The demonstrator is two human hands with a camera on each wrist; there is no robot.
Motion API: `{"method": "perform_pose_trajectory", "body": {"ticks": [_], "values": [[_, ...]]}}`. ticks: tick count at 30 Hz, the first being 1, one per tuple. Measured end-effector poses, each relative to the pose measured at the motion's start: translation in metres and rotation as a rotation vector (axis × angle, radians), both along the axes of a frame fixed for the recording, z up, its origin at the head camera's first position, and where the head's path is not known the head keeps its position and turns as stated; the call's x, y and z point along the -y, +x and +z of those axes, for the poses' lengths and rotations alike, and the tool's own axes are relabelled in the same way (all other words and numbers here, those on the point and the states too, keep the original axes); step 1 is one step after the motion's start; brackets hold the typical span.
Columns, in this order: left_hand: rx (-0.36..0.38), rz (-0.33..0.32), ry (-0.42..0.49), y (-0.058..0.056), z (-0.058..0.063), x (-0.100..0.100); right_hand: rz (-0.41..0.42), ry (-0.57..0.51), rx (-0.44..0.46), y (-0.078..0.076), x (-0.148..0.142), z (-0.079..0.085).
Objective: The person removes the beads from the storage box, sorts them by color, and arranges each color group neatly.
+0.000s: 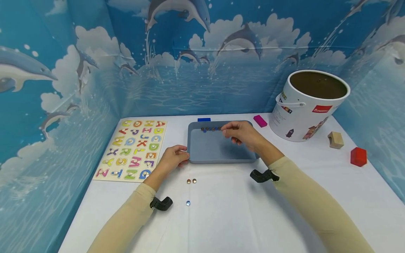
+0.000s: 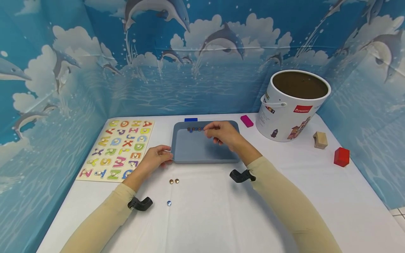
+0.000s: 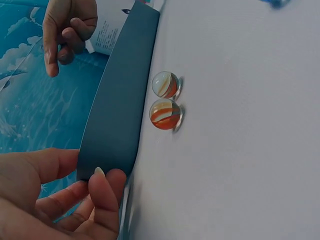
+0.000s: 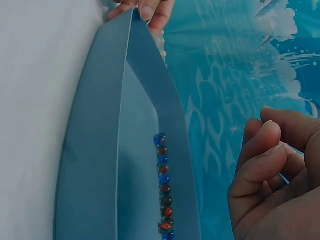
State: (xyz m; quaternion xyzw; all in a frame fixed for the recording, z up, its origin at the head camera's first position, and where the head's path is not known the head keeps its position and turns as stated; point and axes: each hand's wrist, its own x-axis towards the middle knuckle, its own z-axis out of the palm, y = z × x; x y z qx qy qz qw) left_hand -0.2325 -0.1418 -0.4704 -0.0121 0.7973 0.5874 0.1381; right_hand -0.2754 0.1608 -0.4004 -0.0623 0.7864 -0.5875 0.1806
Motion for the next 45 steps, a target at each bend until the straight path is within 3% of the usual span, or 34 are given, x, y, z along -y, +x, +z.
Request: {"method": "perform_pose_trajectory", "body": {"ticks": [10,14,20,25,32,45], "values": [[0.042,0.107,0.061,-0.001,0.002,-0.001,0.0,0.078,0.026,-0.028,0.011,-0.017],[0.052,0.11,0.077,-0.001,0.0,-0.003,0.01,0.115,0.04,-0.039,0.02,-0.017],[0.055,0.137,0.093,-0.002,-0.002,-0.005,0.044,0.195,-0.021,-0.06,0.039,-0.017],[0.06,0.146,0.099,-0.001,-0.003,-0.008,0.08,0.277,-0.057,-0.075,0.053,-0.027],[0.066,0.149,0.067,-0.001,-0.001,-0.011,0.086,0.381,-0.111,-0.083,0.069,-0.039],[0.05,0.147,0.047,-0.004,0.003,-0.01,0.103,0.529,-0.116,-0.085,0.081,-0.039]]}}
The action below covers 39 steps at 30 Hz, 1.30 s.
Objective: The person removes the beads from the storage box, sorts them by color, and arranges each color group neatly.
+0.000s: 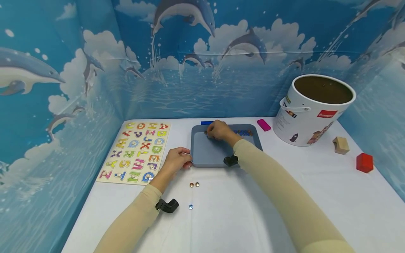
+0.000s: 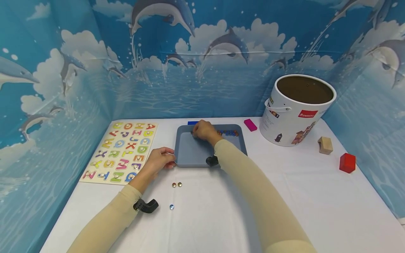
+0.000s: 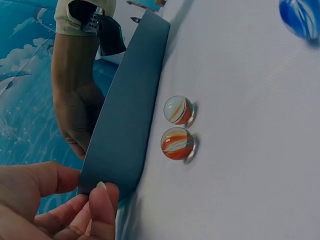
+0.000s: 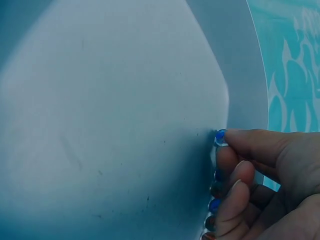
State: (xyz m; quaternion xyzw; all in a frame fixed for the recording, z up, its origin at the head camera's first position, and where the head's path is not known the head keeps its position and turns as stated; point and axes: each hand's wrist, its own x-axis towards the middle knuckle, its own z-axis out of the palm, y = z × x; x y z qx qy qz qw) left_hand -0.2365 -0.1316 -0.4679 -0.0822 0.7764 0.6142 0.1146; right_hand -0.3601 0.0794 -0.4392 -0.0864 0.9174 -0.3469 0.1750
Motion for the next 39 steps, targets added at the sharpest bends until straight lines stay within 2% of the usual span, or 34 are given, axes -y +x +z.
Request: {"method": "perform_pose_trajectory", "body": {"ticks": [10,14,16,22,24,28,34,39], "values": [[-0.001,0.01,0.011,0.001,-0.002,-0.003,0.046,0.092,-0.007,0.003,0.001,-0.003],[-0.003,0.013,0.016,0.001,-0.004,-0.003,0.055,0.077,-0.011,0.007,-0.001,-0.002],[-0.003,0.013,0.013,0.001,-0.004,-0.003,0.056,0.039,-0.008,0.01,-0.003,0.0],[0.002,0.01,0.006,0.003,-0.003,-0.004,0.054,-0.189,0.054,0.024,-0.011,0.01],[0.004,0.011,0.011,0.003,-0.002,-0.004,0.081,-0.242,0.07,0.036,-0.015,0.017],[0.004,0.014,0.018,0.002,-0.001,-0.003,0.135,-0.337,0.091,0.073,-0.019,0.021],[0.006,0.01,0.018,-0.001,0.0,-0.003,0.224,-0.413,0.215,0.139,-0.015,0.001],[0.009,0.021,0.02,-0.002,0.001,-0.002,0.266,-0.404,0.304,0.175,-0.009,-0.014]]}}
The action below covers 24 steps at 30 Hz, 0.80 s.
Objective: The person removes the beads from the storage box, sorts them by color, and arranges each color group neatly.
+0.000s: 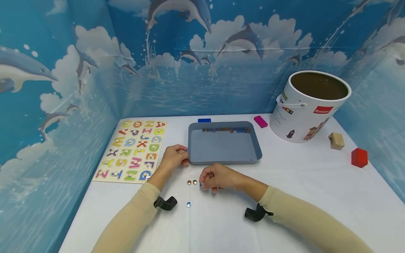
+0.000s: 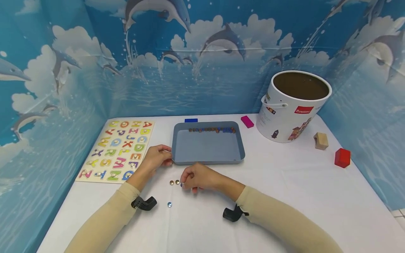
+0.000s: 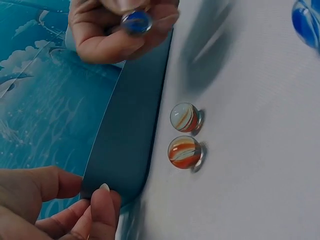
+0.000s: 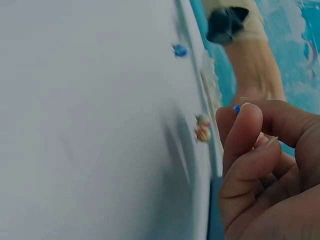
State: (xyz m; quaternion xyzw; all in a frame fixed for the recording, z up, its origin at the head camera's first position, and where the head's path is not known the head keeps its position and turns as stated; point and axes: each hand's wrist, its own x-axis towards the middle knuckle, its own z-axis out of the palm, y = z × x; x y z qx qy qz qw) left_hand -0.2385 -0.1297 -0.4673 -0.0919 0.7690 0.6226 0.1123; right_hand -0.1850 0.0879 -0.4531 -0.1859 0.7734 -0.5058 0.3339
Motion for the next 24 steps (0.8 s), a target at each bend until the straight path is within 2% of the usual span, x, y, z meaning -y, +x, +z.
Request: {"method": "perform_pose_trajectory", "body": {"ticks": [4,8,24], "values": [[0.009,0.009,0.01,0.0,0.001,0.001,0.058,0.032,-0.001,0.018,0.006,-0.006],[0.013,0.017,0.019,0.001,0.003,0.0,0.095,0.073,-0.043,0.027,0.013,-0.009],[0.01,0.009,0.026,0.001,0.003,0.0,0.107,0.161,-0.149,0.034,0.03,-0.011]]}}
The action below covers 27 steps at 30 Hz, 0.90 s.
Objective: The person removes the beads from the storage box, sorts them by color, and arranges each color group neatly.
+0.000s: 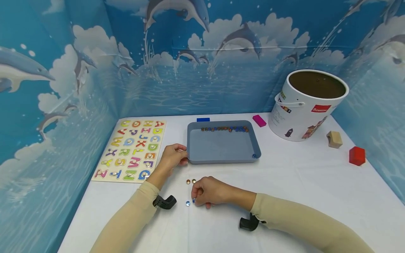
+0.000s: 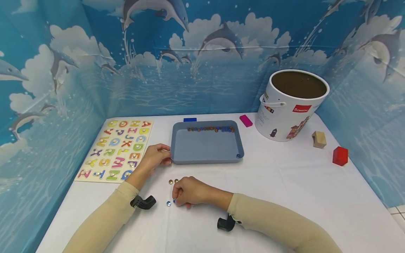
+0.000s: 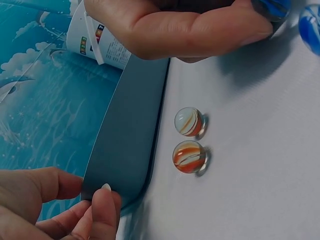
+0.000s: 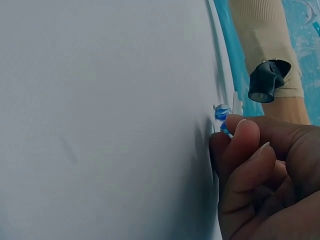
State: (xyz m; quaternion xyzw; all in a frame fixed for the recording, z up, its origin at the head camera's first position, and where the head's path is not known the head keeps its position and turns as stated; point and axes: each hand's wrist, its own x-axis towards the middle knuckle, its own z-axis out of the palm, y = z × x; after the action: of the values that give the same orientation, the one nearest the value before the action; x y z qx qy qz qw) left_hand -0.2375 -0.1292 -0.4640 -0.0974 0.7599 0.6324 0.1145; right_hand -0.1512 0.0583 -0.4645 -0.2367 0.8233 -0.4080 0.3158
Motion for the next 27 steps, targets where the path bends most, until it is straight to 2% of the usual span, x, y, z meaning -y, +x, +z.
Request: {"method": "perform_pose_trajectory", "body": {"ticks": [27], "values": [[0.006,0.002,0.018,0.0018,-0.0005,-0.0001,0.013,-0.018,-0.05,0.0034,0.0012,-0.0031]]}}
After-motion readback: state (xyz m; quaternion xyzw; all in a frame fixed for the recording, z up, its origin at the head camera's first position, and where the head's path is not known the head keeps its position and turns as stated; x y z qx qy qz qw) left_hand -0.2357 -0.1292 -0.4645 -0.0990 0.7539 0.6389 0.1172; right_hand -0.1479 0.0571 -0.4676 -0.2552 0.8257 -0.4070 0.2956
